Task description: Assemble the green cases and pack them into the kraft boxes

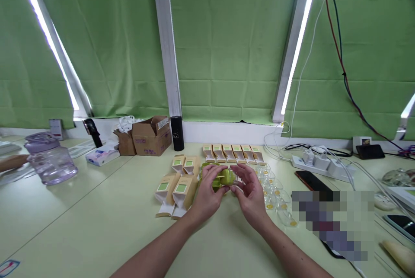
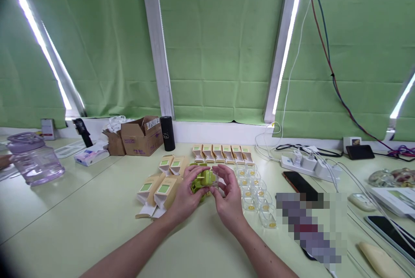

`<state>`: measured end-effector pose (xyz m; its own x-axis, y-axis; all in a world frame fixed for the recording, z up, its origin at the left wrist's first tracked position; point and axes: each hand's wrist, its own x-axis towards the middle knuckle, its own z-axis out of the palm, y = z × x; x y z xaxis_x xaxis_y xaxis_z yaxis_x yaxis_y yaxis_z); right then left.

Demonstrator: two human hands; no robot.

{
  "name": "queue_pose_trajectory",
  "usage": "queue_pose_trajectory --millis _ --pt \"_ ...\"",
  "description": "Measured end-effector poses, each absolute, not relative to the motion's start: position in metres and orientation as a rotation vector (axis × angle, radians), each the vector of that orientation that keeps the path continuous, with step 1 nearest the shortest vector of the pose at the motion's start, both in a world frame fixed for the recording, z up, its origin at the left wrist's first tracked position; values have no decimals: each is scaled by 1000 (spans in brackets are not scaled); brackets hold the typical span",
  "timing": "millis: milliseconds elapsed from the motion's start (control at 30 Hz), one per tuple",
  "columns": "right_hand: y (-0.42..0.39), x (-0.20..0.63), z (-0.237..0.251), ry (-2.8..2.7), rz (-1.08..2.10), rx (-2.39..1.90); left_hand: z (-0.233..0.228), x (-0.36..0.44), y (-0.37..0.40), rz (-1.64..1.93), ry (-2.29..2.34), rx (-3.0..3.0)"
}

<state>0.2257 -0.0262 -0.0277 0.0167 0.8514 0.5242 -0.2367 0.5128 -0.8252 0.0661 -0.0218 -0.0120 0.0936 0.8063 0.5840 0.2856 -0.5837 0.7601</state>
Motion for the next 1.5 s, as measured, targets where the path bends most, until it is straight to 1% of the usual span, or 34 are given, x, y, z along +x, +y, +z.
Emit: queue_pose_trajectory --millis 133,267,467,667,1000,1233,1300,1400,1500 --pt "-27 230 -25 -1320 911 -606 -12 65 -22 1497 1107 1906" --pt "-25 236 -22 -1271 791 -648 -9 63 -25 1441 1167 2039" --pt "-16 244 -19 -1150 657 -713 1 62 -36 1063 1291 2351" --pt "-14 243 -21 -1154 637 -718 7 67 -45 697 1310 2565" --pt "-14 242 -25 -1186 669 -735 12 71 -47 415 1346 2590" --pt "-15 243 -24 -1184 666 -736 21 58 -42 372 1278 2554" --pt "-16 243 -23 -1180 664 -737 29 50 -36 456 1271 2484" --pt "-17 243 -21 -1177 667 -735 42 38 -21 673 1421 2399" --pt "-18 242 -21 -1179 679 -730 53 29 3 718 1613 2447"
